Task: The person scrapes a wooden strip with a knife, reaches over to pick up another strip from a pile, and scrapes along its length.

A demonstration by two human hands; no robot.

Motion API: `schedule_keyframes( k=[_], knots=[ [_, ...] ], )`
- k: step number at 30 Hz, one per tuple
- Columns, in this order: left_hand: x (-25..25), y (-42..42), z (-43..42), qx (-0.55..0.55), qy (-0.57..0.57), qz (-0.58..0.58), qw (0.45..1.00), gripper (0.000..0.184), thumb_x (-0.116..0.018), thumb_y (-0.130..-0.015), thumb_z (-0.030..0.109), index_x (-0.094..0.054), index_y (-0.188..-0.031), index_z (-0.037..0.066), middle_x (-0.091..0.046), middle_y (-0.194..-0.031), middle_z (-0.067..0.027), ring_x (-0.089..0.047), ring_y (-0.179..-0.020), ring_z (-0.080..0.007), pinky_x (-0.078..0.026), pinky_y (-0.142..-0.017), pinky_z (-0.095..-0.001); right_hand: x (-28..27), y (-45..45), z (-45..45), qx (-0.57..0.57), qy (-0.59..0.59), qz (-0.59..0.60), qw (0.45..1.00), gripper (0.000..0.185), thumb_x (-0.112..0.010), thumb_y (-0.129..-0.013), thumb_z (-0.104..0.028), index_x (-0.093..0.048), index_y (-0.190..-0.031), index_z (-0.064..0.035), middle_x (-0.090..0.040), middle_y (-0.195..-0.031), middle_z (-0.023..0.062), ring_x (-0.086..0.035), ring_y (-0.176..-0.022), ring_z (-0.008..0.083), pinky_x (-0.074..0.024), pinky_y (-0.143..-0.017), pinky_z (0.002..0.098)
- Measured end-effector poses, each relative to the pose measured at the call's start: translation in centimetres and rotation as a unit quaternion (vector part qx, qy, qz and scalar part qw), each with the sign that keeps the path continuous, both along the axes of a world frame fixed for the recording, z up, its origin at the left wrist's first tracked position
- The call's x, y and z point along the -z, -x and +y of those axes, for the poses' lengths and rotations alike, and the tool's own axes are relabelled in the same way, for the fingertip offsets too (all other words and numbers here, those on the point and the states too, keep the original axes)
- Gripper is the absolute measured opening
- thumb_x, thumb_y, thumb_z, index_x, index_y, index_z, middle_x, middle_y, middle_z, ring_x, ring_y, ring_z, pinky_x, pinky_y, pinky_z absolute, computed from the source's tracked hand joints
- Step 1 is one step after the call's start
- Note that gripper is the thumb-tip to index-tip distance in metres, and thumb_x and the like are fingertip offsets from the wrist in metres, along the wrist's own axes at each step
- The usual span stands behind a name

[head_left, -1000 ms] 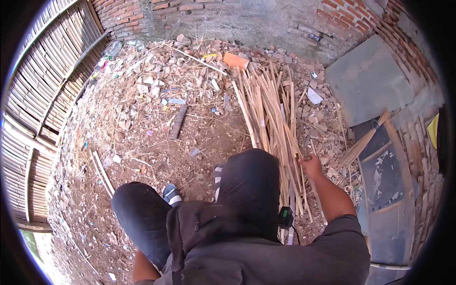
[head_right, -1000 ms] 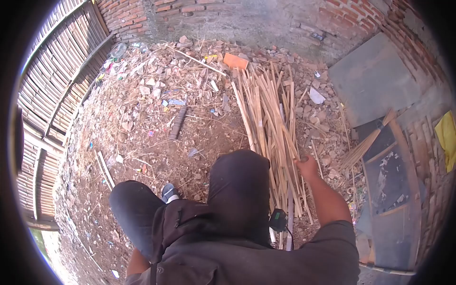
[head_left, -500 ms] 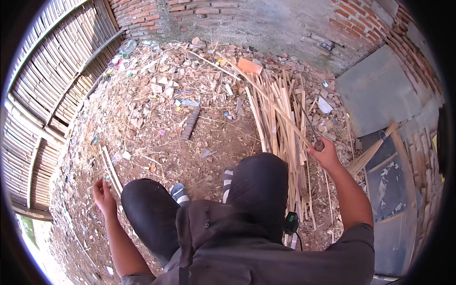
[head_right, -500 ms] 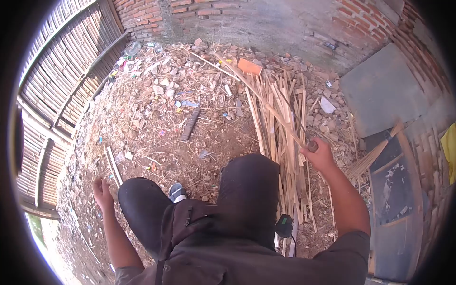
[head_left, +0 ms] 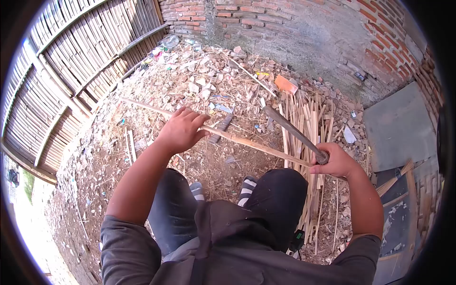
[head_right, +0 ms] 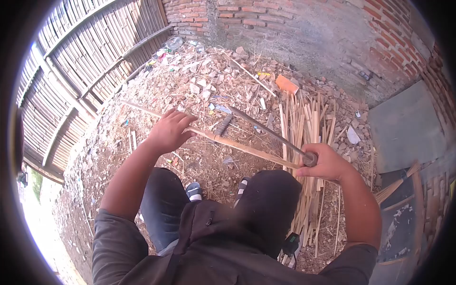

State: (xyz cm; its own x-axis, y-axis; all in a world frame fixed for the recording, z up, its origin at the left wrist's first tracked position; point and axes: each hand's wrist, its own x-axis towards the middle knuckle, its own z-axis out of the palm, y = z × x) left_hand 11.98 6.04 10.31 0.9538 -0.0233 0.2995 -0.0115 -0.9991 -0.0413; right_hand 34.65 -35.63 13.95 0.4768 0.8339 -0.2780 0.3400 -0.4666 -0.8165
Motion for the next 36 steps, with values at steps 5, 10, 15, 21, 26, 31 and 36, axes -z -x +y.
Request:
schedule_keyframes(
  k=[5, 10, 15, 21, 26, 31, 36],
  knots=[
    [-0.3, 5.9, -0.9, -0.133, 0.074, 0.118, 0.981, 0.024, -0.063, -0.097, 0.032, -0.059, -0.098, 0.009, -0.069, -0.089, -0.0134, -0.067, -0.082, -0.0402, -0.051, -0.073, -0.0522, -2.7, -3.4, 1.4, -0.037, 0.0, -0.25, 0.968, 0.035, -0.087, -0.08, -0.032, -0.065, -0.089, -0.0053, -0.058, -0.069, 0.0019, -0.058, -0.068, 0.0137, -0.0451, -0.063, 0.0331],
    [0.3, 15.1, -2.3, -0.254, 0.237, 0.123, 0.93, 0.032, -0.055, -0.103, 0.034, -0.058, -0.096, 0.003, -0.063, -0.077, -0.0186, -0.065, -0.074, -0.0395, -0.05, -0.067, -0.0491, -6.5, -2.4, 5.5, 0.051, -0.007, -0.404, 0.913, 0.033, -0.082, -0.081, -0.031, -0.066, -0.093, -0.005, -0.06, -0.069, 0.0097, -0.06, -0.065, 0.0241, -0.0452, -0.062, 0.0393],
    [2.9, 21.0, -6.5, -0.35, 0.411, 0.034, 0.841, 0.034, -0.05, -0.107, 0.03, -0.054, -0.091, 0.0, -0.058, -0.072, -0.021, -0.061, -0.07, -0.0369, -0.045, -0.066, -0.0469, -1.3, 1.5, 15.0, -0.103, -0.077, -0.28, 0.951, 0.035, -0.08, -0.081, -0.033, -0.067, -0.1, -0.0061, -0.064, -0.073, 0.0114, -0.065, -0.07, 0.0283, -0.0474, -0.066, 0.0412],
    [5.5, 19.9, -8.2, -0.381, 0.465, -0.025, 0.798, 0.038, -0.046, -0.109, 0.032, -0.057, -0.093, 0.0, -0.061, -0.074, -0.0199, -0.061, -0.071, -0.0331, -0.048, -0.069, -0.045, 5.7, 8.7, 25.2, -0.302, -0.139, -0.289, 0.898, 0.036, -0.077, -0.081, -0.034, -0.066, -0.101, -0.0058, -0.065, -0.072, 0.0143, -0.067, -0.071, 0.0351, -0.0499, -0.065, 0.0459],
    [7.8, 15.7, -6.6, -0.292, 0.52, -0.061, 0.801, 0.029, -0.051, -0.109, 0.03, -0.06, -0.098, 0.005, -0.055, -0.073, 0.003, -0.049, -0.064, -0.006, -0.042, -0.057, -0.0275, 8.4, 7.7, 27.3, -0.247, -0.138, -0.259, 0.923, 0.033, -0.075, -0.082, -0.034, -0.065, -0.099, -0.0071, -0.067, -0.074, 0.0144, -0.068, -0.075, 0.0365, -0.051, -0.067, 0.0484],
    [9.5, 10.9, -6.2, -0.272, 0.551, -0.021, 0.789, 0.028, -0.067, -0.099, 0.028, -0.059, -0.098, 0.001, -0.058, -0.074, 0.0002, -0.052, -0.066, -0.0085, -0.045, -0.059, -0.029, 8.6, 7.1, 26.1, -0.192, -0.044, -0.314, 0.929, 0.031, -0.076, -0.081, -0.035, -0.068, -0.099, -0.0115, -0.068, -0.076, 0.0131, -0.069, -0.077, 0.0367, -0.0527, -0.068, 0.0488],
    [7.5, 10.0, -7.1, -0.256, 0.602, 0.021, 0.756, 0.035, -0.076, -0.092, 0.026, -0.056, -0.099, -0.002, -0.062, -0.072, -0.0027, -0.058, -0.066, -0.0079, -0.048, -0.059, -0.0273, 10.2, 6.1, 26.0, -0.238, -0.02, -0.326, 0.915, 0.028, -0.076, -0.082, -0.033, -0.069, -0.097, -0.0112, -0.068, -0.076, 0.0139, -0.069, -0.079, 0.037, -0.0532, -0.07, 0.0497]
  ],
)
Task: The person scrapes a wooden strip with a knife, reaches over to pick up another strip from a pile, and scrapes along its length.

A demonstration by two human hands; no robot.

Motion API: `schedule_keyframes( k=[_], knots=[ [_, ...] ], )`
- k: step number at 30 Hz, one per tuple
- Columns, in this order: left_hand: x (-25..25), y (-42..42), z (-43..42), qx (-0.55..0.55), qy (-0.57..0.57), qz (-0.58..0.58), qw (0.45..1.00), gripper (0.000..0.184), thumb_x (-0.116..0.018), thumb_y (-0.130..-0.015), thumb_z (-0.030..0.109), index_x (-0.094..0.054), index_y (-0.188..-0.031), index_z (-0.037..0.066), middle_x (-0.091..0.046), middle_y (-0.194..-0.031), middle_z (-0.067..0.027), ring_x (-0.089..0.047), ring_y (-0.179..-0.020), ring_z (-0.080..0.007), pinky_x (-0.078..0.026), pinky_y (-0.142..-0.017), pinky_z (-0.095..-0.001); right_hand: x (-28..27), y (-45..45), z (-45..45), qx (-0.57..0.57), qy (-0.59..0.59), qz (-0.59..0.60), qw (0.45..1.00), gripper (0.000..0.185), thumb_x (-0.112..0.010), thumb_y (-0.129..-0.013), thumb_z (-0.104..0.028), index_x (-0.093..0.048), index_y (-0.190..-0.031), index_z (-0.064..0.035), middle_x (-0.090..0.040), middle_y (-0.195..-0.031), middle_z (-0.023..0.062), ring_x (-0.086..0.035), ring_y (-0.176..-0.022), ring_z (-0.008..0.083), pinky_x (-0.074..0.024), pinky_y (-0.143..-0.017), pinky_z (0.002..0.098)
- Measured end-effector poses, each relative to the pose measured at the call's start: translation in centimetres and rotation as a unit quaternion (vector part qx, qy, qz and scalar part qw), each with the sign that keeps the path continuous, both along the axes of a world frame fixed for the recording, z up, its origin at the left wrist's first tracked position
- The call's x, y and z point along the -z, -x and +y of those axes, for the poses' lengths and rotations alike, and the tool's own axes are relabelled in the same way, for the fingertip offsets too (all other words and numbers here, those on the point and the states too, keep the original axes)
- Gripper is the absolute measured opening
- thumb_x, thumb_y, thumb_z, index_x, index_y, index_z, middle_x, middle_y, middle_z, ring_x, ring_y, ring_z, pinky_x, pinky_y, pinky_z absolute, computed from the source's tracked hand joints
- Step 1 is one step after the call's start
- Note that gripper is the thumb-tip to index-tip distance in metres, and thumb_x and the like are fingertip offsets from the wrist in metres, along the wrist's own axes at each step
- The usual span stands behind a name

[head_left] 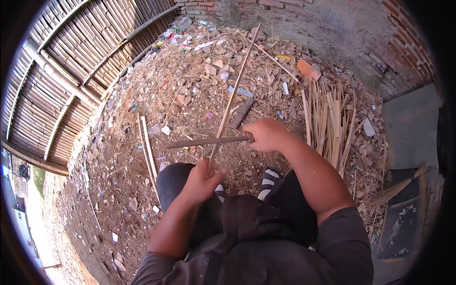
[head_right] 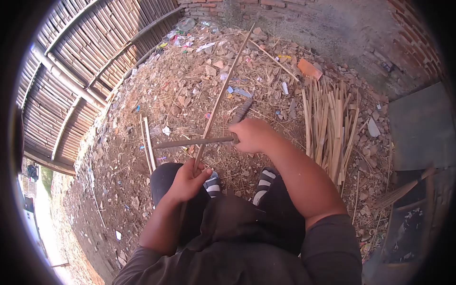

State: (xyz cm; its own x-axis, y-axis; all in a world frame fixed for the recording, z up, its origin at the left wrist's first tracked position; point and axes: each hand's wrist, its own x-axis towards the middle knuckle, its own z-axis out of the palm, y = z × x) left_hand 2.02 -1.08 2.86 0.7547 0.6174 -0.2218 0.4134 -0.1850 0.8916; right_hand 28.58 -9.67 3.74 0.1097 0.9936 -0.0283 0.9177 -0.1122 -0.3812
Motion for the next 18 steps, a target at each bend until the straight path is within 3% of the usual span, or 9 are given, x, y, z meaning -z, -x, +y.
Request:
schedule_keyframes(
  k=[2, 8, 12, 15, 18],
  knots=[
    [0.2, 0.1, 0.0, -0.009, 0.071, -0.039, 0.997, 0.035, -0.077, -0.092, 0.022, -0.054, -0.102, -0.002, -0.061, -0.071, -0.002, -0.056, -0.064, -0.0061, -0.046, -0.057, -0.0253, 2.0, -2.3, 0.9, 0.032, -0.004, 0.058, 0.998, 0.028, -0.077, -0.081, -0.032, -0.069, -0.098, -0.0108, -0.068, -0.076, 0.0144, -0.069, -0.079, 0.037, -0.0532, -0.07, 0.0501],
    [1.3, 0.6, 0.2, -0.022, 0.011, 0.011, 1.0, 0.036, -0.078, -0.09, 0.024, -0.055, -0.1, -0.002, -0.056, -0.066, -0.0005, -0.051, -0.058, -0.0074, -0.042, -0.053, -0.029, 0.4, 1.8, 1.4, 0.007, 0.0, -0.037, 0.999, 0.029, -0.076, -0.079, -0.028, -0.069, -0.101, -0.0098, -0.069, -0.079, 0.016, -0.069, -0.079, 0.0366, -0.0535, -0.071, 0.0497],
    [1.7, 0.8, 0.0, 0.008, -0.066, 0.023, 0.998, 0.039, -0.078, -0.089, 0.028, -0.056, -0.1, -0.002, -0.054, -0.063, -0.0022, -0.051, -0.055, -0.0115, -0.042, -0.053, -0.0319, 1.0, 0.6, 2.5, 0.064, 0.021, 0.059, 0.996, 0.024, -0.071, -0.078, -0.023, -0.068, -0.097, -0.0085, -0.072, -0.088, 0.0151, -0.07, -0.087, 0.0382, -0.0551, -0.077, 0.0517],
    [1.7, 0.6, 0.2, 0.002, -0.062, 0.041, 0.997, 0.041, -0.078, -0.088, 0.03, -0.057, -0.099, -0.002, -0.054, -0.062, -0.0035, -0.052, -0.056, -0.0132, -0.043, -0.053, -0.0332, 1.1, 1.5, 2.0, 0.044, -0.035, 0.012, 0.998, 0.024, -0.073, -0.077, -0.022, -0.069, -0.096, -0.0067, -0.07, -0.081, 0.018, -0.07, -0.081, 0.0384, -0.0549, -0.072, 0.0499],
    [1.0, 0.5, 0.2, 0.008, -0.069, 0.054, 0.996, 0.04, -0.078, -0.087, 0.03, -0.057, -0.098, -0.002, -0.055, -0.063, -0.0041, -0.054, -0.057, -0.0137, -0.044, -0.054, -0.0341, 0.9, 2.8, 1.5, 0.024, -0.009, -0.04, 0.999, 0.025, -0.073, -0.077, -0.022, -0.07, -0.097, -0.0071, -0.07, -0.081, 0.0183, -0.07, -0.082, 0.0384, -0.0551, -0.073, 0.0496]
  ],
)
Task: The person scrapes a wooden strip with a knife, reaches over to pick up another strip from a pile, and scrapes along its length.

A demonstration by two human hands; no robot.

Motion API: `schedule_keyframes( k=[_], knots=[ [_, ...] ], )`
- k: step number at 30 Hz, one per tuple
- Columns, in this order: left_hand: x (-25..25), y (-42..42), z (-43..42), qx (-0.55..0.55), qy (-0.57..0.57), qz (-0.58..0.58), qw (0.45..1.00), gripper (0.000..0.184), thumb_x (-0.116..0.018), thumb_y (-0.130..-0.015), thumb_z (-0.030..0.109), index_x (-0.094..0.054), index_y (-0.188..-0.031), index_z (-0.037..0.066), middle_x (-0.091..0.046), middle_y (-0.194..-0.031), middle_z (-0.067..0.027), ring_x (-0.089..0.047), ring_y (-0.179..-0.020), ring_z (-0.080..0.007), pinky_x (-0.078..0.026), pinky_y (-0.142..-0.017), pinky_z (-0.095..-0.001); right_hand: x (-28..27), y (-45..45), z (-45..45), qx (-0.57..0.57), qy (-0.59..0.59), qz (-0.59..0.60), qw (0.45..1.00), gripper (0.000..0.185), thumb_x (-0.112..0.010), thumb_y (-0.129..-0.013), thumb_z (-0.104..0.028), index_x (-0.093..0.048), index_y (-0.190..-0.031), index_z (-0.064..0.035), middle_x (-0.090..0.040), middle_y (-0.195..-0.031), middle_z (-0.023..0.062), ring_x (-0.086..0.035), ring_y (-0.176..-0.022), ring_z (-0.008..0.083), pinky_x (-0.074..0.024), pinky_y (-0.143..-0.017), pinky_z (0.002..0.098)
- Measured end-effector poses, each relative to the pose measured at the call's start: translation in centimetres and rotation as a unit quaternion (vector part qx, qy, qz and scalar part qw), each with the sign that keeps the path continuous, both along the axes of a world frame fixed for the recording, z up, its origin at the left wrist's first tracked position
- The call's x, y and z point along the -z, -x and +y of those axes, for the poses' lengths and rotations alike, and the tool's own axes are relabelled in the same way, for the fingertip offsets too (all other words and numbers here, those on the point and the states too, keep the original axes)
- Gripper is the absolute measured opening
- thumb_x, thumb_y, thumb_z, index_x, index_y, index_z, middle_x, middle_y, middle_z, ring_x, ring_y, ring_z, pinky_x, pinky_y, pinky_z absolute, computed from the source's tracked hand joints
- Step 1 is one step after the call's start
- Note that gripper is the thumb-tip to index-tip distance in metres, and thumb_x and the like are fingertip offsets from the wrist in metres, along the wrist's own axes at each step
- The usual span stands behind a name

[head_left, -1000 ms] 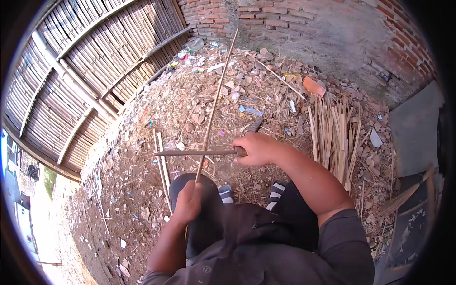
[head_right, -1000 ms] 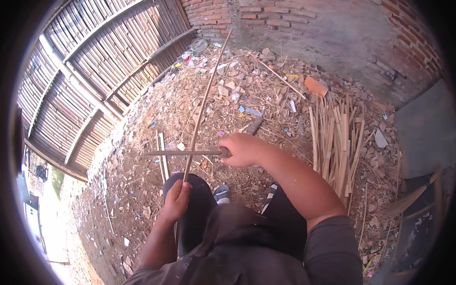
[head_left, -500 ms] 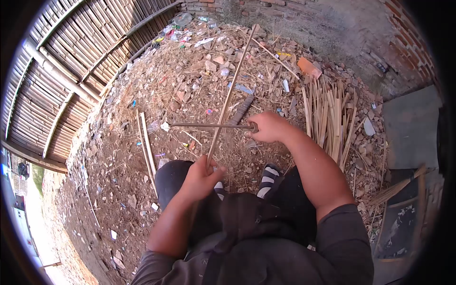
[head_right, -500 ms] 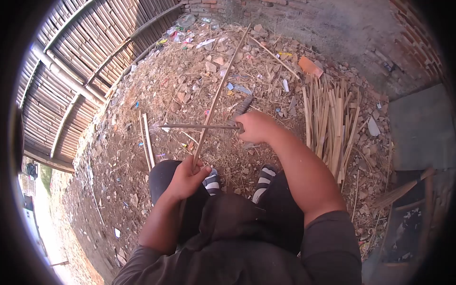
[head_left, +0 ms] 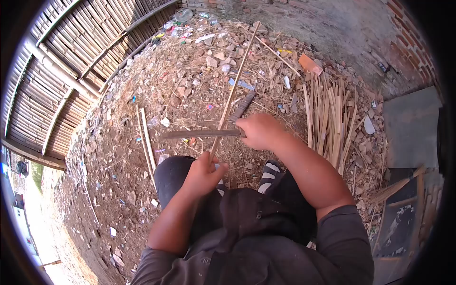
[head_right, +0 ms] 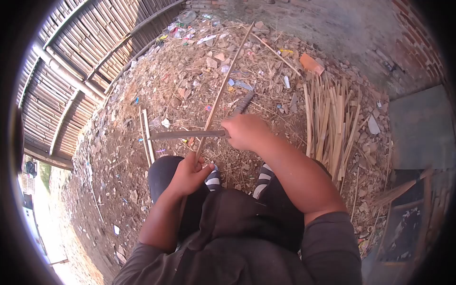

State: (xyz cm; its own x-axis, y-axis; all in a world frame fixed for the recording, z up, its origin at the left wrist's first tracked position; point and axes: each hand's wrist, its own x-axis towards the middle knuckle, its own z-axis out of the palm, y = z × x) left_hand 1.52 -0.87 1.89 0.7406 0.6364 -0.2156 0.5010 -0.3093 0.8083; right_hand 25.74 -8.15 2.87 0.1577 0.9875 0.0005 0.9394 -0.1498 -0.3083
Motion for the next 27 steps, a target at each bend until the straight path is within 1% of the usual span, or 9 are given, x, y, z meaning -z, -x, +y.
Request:
schedule_keyframes(
  k=[4, 7, 10, 13, 14, 17, 22, 25, 27],
  knots=[
    [1.5, 0.3, -0.3, 0.02, -0.019, -0.01, 1.0, 0.041, -0.079, -0.086, 0.032, -0.058, -0.097, -0.002, -0.056, -0.062, -0.005, -0.057, -0.058, -0.0159, -0.046, -0.055, -0.0355, 0.9, -2.1, 0.8, 0.041, 0.002, 0.083, 0.996, 0.024, -0.072, -0.077, -0.021, -0.07, -0.098, -0.009, -0.071, -0.084, 0.0175, -0.07, -0.082, 0.0385, -0.0562, -0.074, 0.0503],
    [0.6, -0.1, 0.5, 0.018, -0.019, 0.009, 1.0, 0.042, -0.079, -0.086, 0.033, -0.058, -0.097, -0.002, -0.057, -0.063, -0.0057, -0.058, -0.058, -0.0176, -0.047, -0.056, -0.0361, 0.0, -0.7, 0.5, 0.05, -0.008, 0.014, 0.999, 0.026, -0.072, -0.077, -0.021, -0.07, -0.099, -0.0091, -0.071, -0.084, 0.0164, -0.071, -0.081, 0.038, -0.0563, -0.074, 0.0501],
    [0.5, 0.0, 0.1, 0.019, -0.011, 0.007, 1.0, 0.043, -0.079, -0.086, 0.034, -0.058, -0.098, -0.002, -0.058, -0.064, -0.0063, -0.059, -0.058, -0.0185, -0.048, -0.057, -0.0367, -0.5, 0.6, 0.1, -0.007, 0.024, -0.031, 0.999, 0.025, -0.071, -0.079, -0.023, -0.068, -0.1, -0.0096, -0.071, -0.083, 0.0157, -0.071, -0.084, 0.0378, -0.0563, -0.075, 0.0507],
    [0.2, 0.4, -0.5, 0.025, 0.004, 0.003, 1.0, 0.044, -0.079, -0.086, 0.034, -0.058, -0.098, -0.002, -0.059, -0.065, -0.0067, -0.059, -0.058, -0.0186, -0.048, -0.057, -0.0369, 1.0, -1.4, 0.6, 0.061, -0.037, 0.053, 0.996, 0.024, -0.071, -0.079, -0.021, -0.068, -0.099, -0.009, -0.071, -0.085, 0.016, -0.07, -0.086, 0.0386, -0.0558, -0.074, 0.0514],
    [-0.1, 0.3, -0.4, 0.029, 0.005, 0.0, 1.0, 0.044, -0.079, -0.086, 0.034, -0.058, -0.097, -0.002, -0.059, -0.065, -0.0068, -0.059, -0.058, -0.0185, -0.049, -0.058, -0.037, 1.6, -3.0, 1.1, 0.153, -0.034, 0.073, 0.985, 0.024, -0.071, -0.079, -0.02, -0.067, -0.099, -0.0075, -0.07, -0.086, 0.0173, -0.07, -0.087, 0.0394, -0.0553, -0.075, 0.0516],
    [1.4, 0.5, 0.0, 0.054, -0.029, -0.016, 0.998, 0.044, -0.079, -0.086, 0.034, -0.058, -0.097, -0.002, -0.058, -0.065, -0.0066, -0.059, -0.059, -0.0174, -0.049, -0.058, -0.0352, 1.6, -5.9, 0.2, 0.159, -0.056, 0.036, 0.985, 0.025, -0.071, -0.078, -0.02, -0.067, -0.1, -0.0071, -0.07, -0.088, 0.0179, -0.069, -0.087, 0.0395, -0.0549, -0.076, 0.0519],
    [0.7, 0.0, 0.1, 0.028, 0.064, -0.012, 0.997, 0.038, -0.08, -0.087, 0.027, -0.055, -0.098, 0.001, -0.062, -0.071, -0.0055, -0.06, -0.065, -0.0133, -0.048, -0.058, -0.031, -1.2, -1.8, -0.7, 0.042, 0.035, 0.001, 0.998, 0.026, -0.07, -0.077, -0.021, -0.068, -0.1, -0.0089, -0.071, -0.09, 0.0166, -0.07, -0.089, 0.0381, -0.0556, -0.078, 0.0504],
    [0.5, 0.0, 0.3, 0.04, 0.12, -0.034, 0.991, 0.033, -0.079, -0.088, 0.021, -0.053, -0.098, 0.003, -0.062, -0.075, -0.0033, -0.059, -0.067, -0.0102, -0.047, -0.057, -0.0291, 0.8, -2.5, -0.1, 0.026, 0.027, 0.076, 0.996, 0.026, -0.07, -0.076, -0.022, -0.069, -0.1, -0.0107, -0.072, -0.091, 0.0142, -0.071, -0.089, 0.0366, -0.0561, -0.078, 0.0501],
    [0.2, -0.1, 0.5, 0.039, 0.161, -0.058, 0.984, 0.032, -0.079, -0.088, 0.018, -0.052, -0.097, 0.003, -0.06, -0.076, -0.0016, -0.057, -0.066, -0.0086, -0.045, -0.056, -0.0284, 2.0, -3.1, 0.7, 0.021, 0.016, 0.071, 0.997, 0.027, -0.071, -0.075, -0.022, -0.07, -0.1, -0.0116, -0.072, -0.089, 0.0134, -0.071, -0.087, 0.0365, -0.0562, -0.077, 0.0502]
  ],
)
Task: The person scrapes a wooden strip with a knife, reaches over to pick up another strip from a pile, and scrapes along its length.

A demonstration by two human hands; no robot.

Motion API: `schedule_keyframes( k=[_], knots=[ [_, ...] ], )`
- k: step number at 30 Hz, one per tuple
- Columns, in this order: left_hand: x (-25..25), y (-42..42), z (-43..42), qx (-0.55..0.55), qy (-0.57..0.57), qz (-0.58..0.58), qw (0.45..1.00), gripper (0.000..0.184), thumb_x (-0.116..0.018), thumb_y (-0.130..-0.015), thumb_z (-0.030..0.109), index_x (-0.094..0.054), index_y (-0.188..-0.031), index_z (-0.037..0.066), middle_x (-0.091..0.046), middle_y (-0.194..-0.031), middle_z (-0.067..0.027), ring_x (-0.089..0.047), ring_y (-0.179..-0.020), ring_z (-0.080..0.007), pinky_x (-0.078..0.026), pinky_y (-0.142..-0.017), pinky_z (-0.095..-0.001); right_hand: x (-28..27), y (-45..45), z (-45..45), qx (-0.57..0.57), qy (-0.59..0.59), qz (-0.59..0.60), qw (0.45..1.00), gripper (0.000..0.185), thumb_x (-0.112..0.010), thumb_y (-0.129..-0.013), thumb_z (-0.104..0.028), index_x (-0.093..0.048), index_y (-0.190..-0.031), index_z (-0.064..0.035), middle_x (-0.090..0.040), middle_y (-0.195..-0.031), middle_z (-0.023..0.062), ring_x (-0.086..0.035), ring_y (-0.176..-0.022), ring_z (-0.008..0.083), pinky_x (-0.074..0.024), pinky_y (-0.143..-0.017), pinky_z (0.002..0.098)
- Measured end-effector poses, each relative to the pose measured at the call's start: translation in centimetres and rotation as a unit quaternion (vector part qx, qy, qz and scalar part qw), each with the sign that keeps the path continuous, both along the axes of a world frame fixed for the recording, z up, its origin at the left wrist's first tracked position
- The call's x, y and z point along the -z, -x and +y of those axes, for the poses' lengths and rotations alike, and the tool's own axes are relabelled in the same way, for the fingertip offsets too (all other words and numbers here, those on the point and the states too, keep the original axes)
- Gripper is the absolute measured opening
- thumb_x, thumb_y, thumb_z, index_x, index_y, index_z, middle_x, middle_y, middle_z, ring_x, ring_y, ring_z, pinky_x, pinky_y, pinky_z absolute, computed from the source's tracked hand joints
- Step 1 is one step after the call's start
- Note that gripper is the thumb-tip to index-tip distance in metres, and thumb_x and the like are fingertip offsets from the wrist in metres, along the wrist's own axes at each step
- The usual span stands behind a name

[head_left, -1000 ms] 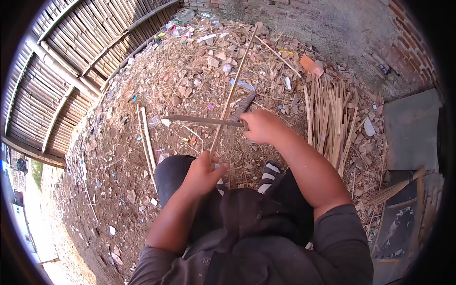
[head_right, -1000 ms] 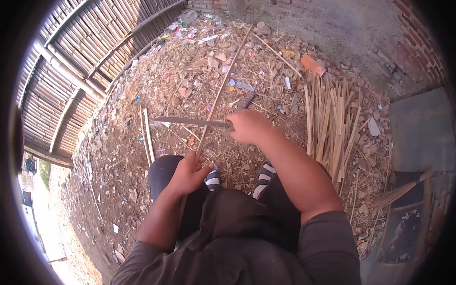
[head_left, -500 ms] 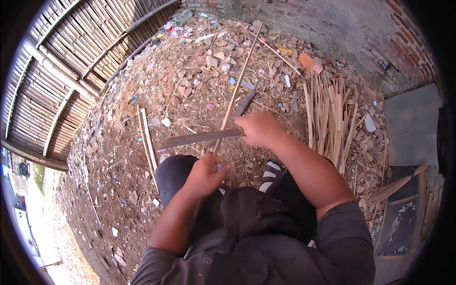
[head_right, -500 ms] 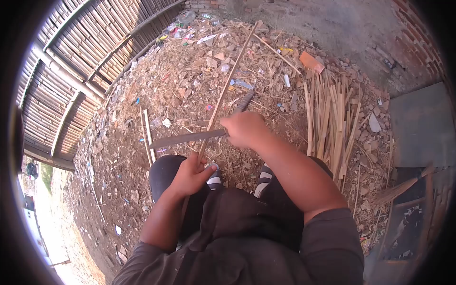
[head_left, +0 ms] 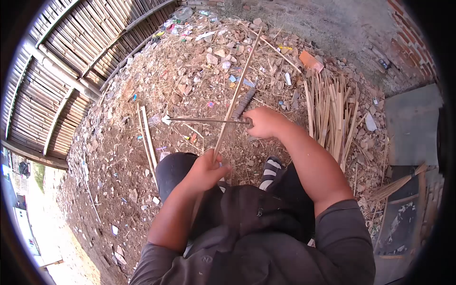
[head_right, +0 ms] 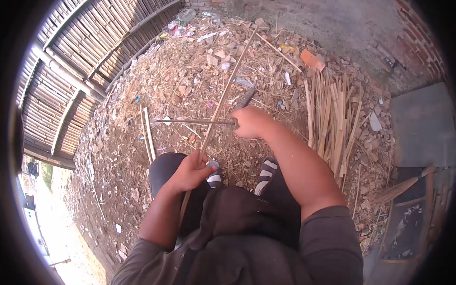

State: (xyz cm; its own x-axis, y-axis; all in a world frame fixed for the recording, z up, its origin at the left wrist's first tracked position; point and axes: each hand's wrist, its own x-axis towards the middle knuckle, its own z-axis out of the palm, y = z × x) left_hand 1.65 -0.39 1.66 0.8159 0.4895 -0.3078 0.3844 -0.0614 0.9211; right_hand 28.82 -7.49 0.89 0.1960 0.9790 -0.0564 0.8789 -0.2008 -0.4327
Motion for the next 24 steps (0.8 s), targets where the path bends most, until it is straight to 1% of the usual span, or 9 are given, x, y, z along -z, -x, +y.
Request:
schedule_keyframes(
  k=[2, 5, 8, 9, 12, 15, 18, 21, 24],
  knots=[
    [0.2, 0.1, -0.1, -0.024, 0.064, -0.031, 0.997, 0.031, -0.079, -0.087, 0.017, -0.052, -0.097, 0.004, -0.058, -0.075, 0.0001, -0.054, -0.065, -0.0075, -0.044, -0.055, -0.0279, -0.9, 1.5, -0.1, 0.007, 0.013, -0.029, 0.999, 0.027, -0.072, -0.076, -0.024, -0.07, -0.1, -0.0115, -0.072, -0.089, 0.0138, -0.071, -0.087, 0.0369, -0.0562, -0.076, 0.0503],
    [0.9, 0.5, 0.0, -0.027, -0.002, -0.018, 0.999, 0.032, -0.079, -0.087, 0.018, -0.052, -0.097, 0.004, -0.055, -0.073, 0.001, -0.052, -0.064, -0.0073, -0.043, -0.054, -0.0281, -2.7, 4.1, -0.5, -0.02, -0.013, -0.086, 0.996, 0.024, -0.071, -0.075, -0.022, -0.07, -0.096, -0.009, -0.069, -0.081, 0.0184, -0.07, -0.082, 0.0394, -0.0558, -0.074, 0.05],
    [-0.3, 0.3, -0.6, -0.004, -0.072, 0.027, 0.997, 0.032, -0.079, -0.088, 0.019, -0.052, -0.097, 0.004, -0.055, -0.072, 0.0016, -0.051, -0.063, -0.0068, -0.042, -0.054, -0.0279, 0.1, 2.1, 0.4, 0.017, -0.028, -0.016, 0.999, 0.027, -0.072, -0.075, -0.022, -0.07, -0.1, -0.0112, -0.07, -0.083, 0.0177, -0.07, -0.082, 0.0388, -0.0564, -0.074, 0.0507],
    [0.3, -0.1, 0.0, 0.005, -0.097, 0.049, 0.994, 0.033, -0.079, -0.087, 0.02, -0.052, -0.096, 0.003, -0.054, -0.07, 0.0021, -0.051, -0.062, -0.0067, -0.042, -0.054, -0.0281, -0.3, 2.2, 0.5, 0.019, -0.01, -0.03, 0.999, 0.027, -0.072, -0.075, -0.022, -0.07, -0.101, -0.0119, -0.071, -0.084, 0.0158, -0.07, -0.08, 0.0391, -0.0564, -0.073, 0.0508],
    [0.7, 0.0, 0.1, -0.027, -0.044, 0.033, 0.998, 0.034, -0.08, -0.086, 0.021, -0.053, -0.096, 0.003, -0.053, -0.069, 0.0021, -0.05, -0.061, -0.007, -0.041, -0.053, -0.0288, -1.7, 3.1, 0.0, 0.019, 0.001, -0.071, 0.997, 0.026, -0.072, -0.08, -0.028, -0.071, -0.102, -0.0132, -0.071, -0.085, 0.0155, -0.072, -0.086, 0.0363, -0.0567, -0.074, 0.0503],
    [0.9, 0.2, -0.5, -0.019, -0.06, -0.005, 0.998, 0.034, -0.08, -0.086, 0.021, -0.052, -0.096, 0.003, -0.052, -0.068, 0.0026, -0.049, -0.061, -0.0069, -0.041, -0.053, -0.0285, -2.6, 4.1, -0.6, -0.025, 0.019, -0.135, 0.99, 0.025, -0.072, -0.081, -0.028, -0.071, -0.101, -0.0125, -0.071, -0.085, 0.0154, -0.072, -0.086, 0.0367, -0.0566, -0.074, 0.0506],
    [0.4, -0.3, -0.3, 0.018, -0.14, 0.04, 0.989, 0.034, -0.079, -0.087, 0.021, -0.052, -0.096, 0.003, -0.052, -0.069, 0.0027, -0.048, -0.061, -0.0065, -0.041, -0.053, -0.0278, -1.1, 2.2, 0.3, 0.034, 0.008, -0.008, 0.999, 0.025, -0.073, -0.076, -0.025, -0.07, -0.099, -0.0138, -0.071, -0.082, 0.0159, -0.071, -0.081, 0.0374, -0.0563, -0.073, 0.0509],
    [0.5, -0.2, -0.2, -0.015, -0.073, 0.047, 0.996, 0.034, -0.079, -0.087, 0.021, -0.052, -0.096, 0.003, -0.052, -0.069, 0.0022, -0.048, -0.06, -0.0068, -0.04, -0.052, -0.0277, -1.7, 3.1, 0.0, 0.01, -0.013, -0.083, 0.996, 0.024, -0.073, -0.076, -0.025, -0.07, -0.097, -0.0134, -0.07, -0.079, 0.0151, -0.07, -0.079, 0.0372, -0.0557, -0.072, 0.0507],
    [0.3, 0.1, -0.6, -0.019, -0.085, -0.014, 0.996, 0.034, -0.079, -0.087, 0.021, -0.052, -0.097, 0.003, -0.052, -0.068, 0.0015, -0.048, -0.059, -0.0072, -0.04, -0.051, -0.0279, -2.0, 3.2, -0.3, -0.023, -0.006, -0.09, 0.996, 0.025, -0.073, -0.076, -0.024, -0.07, -0.098, -0.0135, -0.07, -0.078, 0.0155, -0.071, -0.08, 0.0372, -0.0558, -0.072, 0.0509]
  ],
)
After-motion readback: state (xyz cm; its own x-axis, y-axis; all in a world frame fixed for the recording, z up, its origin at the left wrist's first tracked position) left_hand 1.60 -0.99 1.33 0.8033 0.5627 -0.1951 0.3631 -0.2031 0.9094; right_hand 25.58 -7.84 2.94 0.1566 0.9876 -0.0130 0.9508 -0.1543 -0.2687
